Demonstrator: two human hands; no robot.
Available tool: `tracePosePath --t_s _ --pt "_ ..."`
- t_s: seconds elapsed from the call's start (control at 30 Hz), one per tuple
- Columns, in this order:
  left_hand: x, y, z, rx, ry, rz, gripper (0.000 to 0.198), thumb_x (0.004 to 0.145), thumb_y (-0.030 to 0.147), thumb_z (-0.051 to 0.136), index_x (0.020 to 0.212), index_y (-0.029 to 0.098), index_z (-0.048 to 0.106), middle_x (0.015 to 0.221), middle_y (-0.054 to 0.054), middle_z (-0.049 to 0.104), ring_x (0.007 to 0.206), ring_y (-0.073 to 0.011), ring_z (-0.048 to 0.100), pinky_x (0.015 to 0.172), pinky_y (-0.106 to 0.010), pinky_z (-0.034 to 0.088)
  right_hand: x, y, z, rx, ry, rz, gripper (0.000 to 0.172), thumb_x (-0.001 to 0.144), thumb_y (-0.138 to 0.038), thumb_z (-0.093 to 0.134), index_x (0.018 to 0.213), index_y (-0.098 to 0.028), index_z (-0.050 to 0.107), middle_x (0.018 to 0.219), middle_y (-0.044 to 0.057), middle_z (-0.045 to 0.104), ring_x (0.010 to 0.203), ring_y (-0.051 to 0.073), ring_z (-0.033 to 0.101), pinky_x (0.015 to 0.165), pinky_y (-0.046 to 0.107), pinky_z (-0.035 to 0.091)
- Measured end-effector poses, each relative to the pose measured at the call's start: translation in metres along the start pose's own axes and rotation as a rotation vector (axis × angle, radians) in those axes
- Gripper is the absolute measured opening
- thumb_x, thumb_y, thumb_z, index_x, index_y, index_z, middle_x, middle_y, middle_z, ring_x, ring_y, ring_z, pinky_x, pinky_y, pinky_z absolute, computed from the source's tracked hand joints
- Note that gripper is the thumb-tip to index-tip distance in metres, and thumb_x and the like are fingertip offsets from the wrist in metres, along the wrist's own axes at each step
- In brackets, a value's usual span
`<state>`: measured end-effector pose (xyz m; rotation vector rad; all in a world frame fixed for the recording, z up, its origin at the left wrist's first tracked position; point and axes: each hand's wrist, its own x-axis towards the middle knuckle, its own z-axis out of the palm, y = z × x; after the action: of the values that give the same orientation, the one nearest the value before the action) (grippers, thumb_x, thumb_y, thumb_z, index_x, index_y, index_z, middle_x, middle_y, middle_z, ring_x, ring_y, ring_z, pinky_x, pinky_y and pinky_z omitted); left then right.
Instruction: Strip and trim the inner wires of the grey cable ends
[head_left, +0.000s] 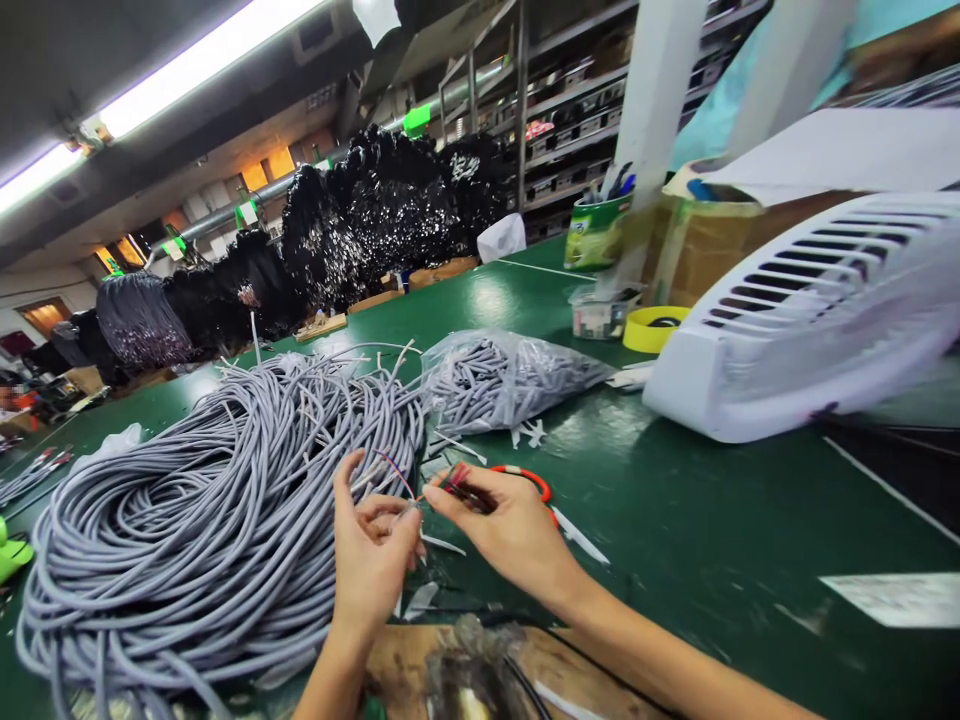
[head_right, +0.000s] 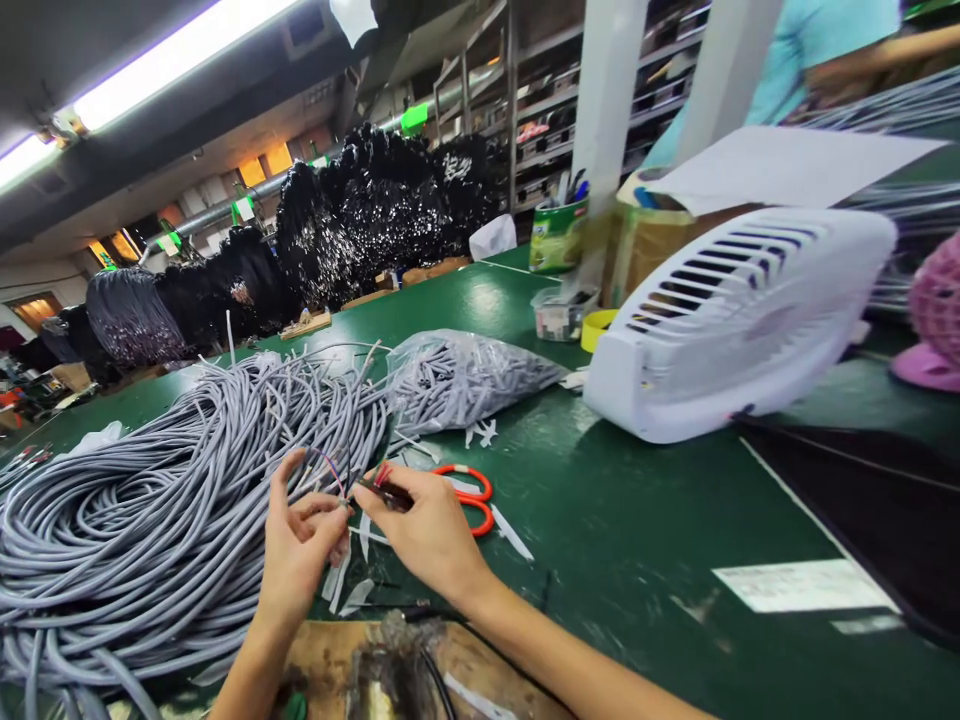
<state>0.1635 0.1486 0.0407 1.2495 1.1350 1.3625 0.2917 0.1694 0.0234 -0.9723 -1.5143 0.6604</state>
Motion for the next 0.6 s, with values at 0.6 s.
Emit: tracePosePath --t_s 0.6 --pt "0.013 -0.005 -0.026 0.649 0.047 0.351 0.025 0.081 0.021 0.046 0.102 0.013 0.058 0.059 0.001 0.055 0.047 -0.0125 0.052 0.047 -0.022 0.041 0.029 0.02 -0.037 -1.032 -0.587 0.237 0.024 0.066 -0.001 0.053 0.086 -0.009 0.066 0.094 0.019 0.064 0.091 0.03 0.06 0.072 0.033 0.045"
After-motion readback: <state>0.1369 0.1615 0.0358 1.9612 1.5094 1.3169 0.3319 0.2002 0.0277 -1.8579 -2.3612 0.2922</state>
